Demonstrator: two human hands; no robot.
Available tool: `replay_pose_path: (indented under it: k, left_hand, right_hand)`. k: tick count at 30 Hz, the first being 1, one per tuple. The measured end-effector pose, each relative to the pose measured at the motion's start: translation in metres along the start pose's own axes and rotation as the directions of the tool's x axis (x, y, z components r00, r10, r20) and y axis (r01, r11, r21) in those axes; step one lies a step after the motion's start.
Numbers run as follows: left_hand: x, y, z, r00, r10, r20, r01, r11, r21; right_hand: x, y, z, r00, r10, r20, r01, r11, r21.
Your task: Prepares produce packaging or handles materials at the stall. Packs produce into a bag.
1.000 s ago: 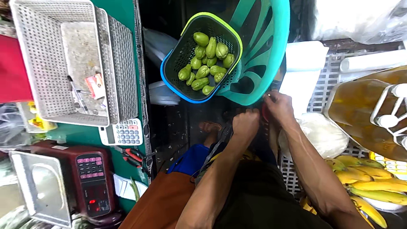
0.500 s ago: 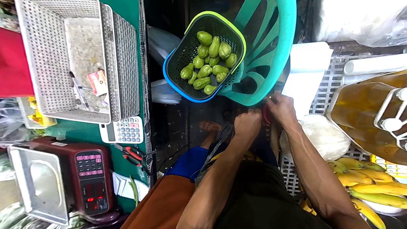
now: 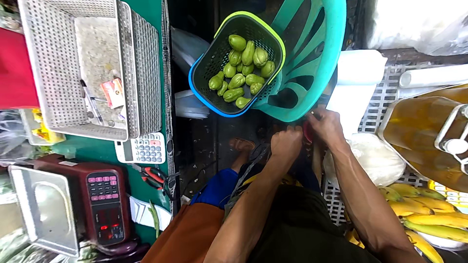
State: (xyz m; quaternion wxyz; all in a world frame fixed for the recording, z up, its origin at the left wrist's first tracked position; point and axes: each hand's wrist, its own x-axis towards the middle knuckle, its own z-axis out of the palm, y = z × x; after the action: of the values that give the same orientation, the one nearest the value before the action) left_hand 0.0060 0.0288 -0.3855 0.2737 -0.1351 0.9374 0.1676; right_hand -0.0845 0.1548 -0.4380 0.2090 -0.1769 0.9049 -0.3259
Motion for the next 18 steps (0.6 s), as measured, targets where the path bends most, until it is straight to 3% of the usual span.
replay_pose_path:
  k: [6, 18]
  left_hand:
    - [-0.0008, -0.0019, 0.0017, 0.999, -0.005, 0.054, 0.005, 1.000, 0.010]
    - [-0.0026, -0.0041, 0.0057, 1.000, 0.020, 0.021, -0.020, 1.000, 0.012]
  right_hand:
    - [0.0001, 0.0030, 0.0000, 0.996, 0.083, -0.045, -0.079, 0.992, 0.101]
    - [-0.0019, 0.0045, 0.0018, 0.973, 0.172, -0.157, -0.129, 0.960, 0.250]
